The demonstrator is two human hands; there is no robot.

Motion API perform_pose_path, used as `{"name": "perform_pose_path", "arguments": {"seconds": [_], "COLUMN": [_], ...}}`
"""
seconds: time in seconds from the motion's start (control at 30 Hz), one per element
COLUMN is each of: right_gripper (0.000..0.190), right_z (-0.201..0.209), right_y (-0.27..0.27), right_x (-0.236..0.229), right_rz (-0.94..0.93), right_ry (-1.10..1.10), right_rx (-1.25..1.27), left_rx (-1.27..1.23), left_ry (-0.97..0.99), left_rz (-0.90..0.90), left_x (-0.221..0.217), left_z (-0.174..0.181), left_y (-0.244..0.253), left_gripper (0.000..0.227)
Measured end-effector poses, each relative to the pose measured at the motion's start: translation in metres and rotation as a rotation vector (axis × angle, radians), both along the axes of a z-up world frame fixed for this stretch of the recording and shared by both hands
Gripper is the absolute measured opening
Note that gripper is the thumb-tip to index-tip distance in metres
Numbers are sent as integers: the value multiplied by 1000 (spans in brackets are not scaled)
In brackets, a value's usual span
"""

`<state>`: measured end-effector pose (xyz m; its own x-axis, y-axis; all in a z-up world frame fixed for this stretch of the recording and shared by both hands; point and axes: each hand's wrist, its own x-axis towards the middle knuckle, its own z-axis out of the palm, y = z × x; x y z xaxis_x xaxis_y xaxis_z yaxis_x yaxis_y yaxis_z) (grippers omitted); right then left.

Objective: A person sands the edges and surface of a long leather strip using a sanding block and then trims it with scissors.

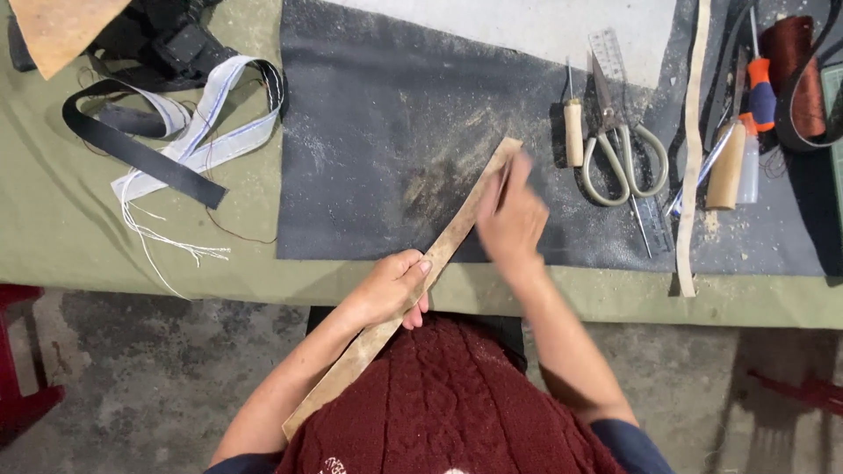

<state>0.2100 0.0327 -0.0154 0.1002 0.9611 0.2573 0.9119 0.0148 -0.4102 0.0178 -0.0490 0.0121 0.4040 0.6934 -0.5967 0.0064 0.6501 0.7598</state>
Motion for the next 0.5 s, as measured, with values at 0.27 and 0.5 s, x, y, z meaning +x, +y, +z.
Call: {"name": "perform_pose_path", "arguments": {"seconds": [0.27,0.5], "right_gripper": [35,35], "right_z": [18,6], "right_y": [-14,25], "right_x": [-16,-3], "right_rz": [23,-13], "right_ry": [121,58], "right_rx": [-53,16], "left_rx": [8,64], "left_ry": [-18,28], "left_rz": [36,-7], "left_x": [0,1], "left_z": [-8,-4], "left_y": [-6,-4], "left_gripper": [29,30]}}
